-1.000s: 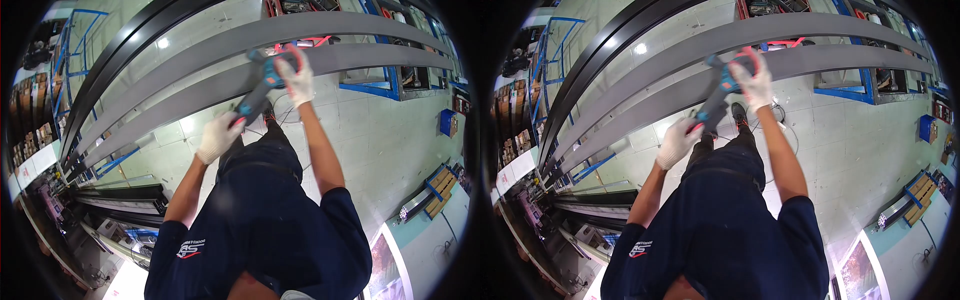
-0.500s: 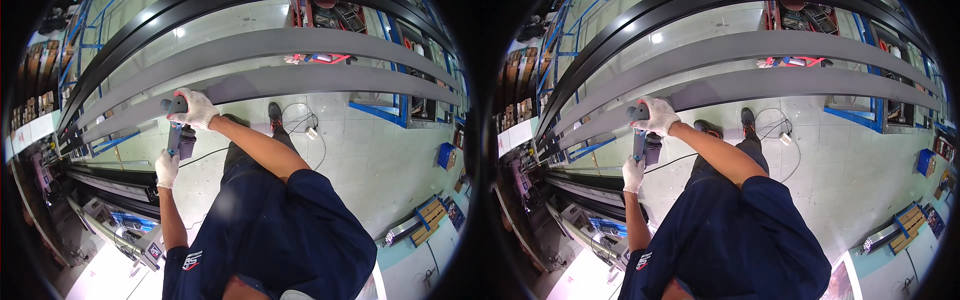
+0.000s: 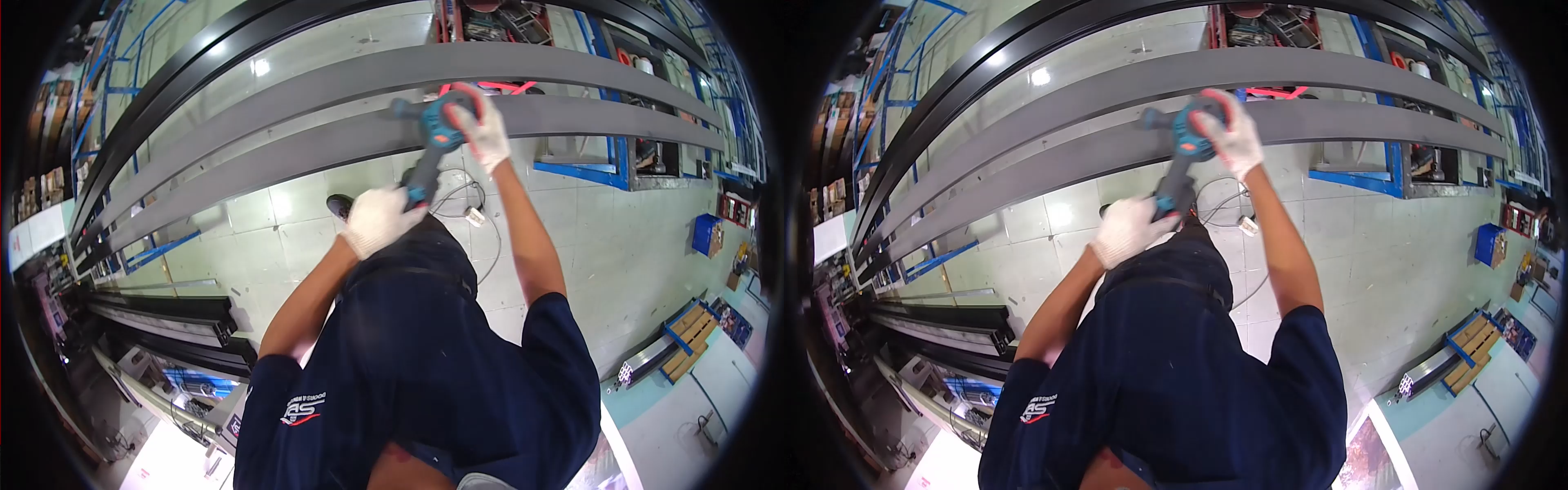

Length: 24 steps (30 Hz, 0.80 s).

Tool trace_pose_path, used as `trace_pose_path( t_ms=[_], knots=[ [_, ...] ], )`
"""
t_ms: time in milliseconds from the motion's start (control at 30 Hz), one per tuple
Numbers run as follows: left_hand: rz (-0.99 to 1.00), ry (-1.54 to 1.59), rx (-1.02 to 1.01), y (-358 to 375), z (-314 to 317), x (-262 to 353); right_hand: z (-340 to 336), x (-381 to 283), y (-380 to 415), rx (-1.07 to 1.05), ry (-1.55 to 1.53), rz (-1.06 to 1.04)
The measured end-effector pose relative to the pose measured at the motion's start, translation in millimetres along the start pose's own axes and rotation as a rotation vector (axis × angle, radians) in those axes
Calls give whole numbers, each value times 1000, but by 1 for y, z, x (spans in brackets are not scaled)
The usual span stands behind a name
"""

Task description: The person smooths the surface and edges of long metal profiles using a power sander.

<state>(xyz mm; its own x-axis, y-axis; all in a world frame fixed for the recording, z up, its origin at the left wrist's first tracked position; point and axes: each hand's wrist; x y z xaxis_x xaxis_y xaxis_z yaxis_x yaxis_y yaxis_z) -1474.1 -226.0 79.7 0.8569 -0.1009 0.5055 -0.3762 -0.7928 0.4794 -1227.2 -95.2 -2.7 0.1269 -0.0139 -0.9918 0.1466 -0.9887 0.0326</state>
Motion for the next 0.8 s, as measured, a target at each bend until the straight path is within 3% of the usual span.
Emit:
trace_pose_path(
  t_ms=[33,100,267,367,433,533,600,667,800],
  knots=[
    [105,23,100,-24,27,5,-31,-7,4,46,-13,26],
    [127,51,-11,-55,26,46,-87,3,7,214,10,-24],
    [314,133,53,-75,39,77,-199,24,2,459,-36,-47],
    [282,291,57,-57,32,64,-220,-20,2,566,106,152],
    [285,295,-18,-40,25,48,-250,1,-7,559,444,85],
    [288,334,-23,-10,23,23,-264,12,-17,620,692,55],
    [325,395,37,3,29,0,-245,-8,-26,695,718,200],
    [179,395,32,24,18,-15,-226,-12,-34,725,732,228],
    [39,420,81,68,38,-85,-164,-28,-44,475,875,93]
  ],
)
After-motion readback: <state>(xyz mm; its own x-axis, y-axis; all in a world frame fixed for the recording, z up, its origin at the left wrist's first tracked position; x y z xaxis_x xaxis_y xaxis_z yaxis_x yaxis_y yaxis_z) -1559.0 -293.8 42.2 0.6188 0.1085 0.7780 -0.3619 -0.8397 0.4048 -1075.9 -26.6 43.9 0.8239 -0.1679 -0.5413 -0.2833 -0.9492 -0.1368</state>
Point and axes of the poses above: each hand's wrist, its own y-axis away from the middle knuckle, its own z-axis out of the palm, x = y × z, and after that the axes turned 4 degrees about -x, right-handed
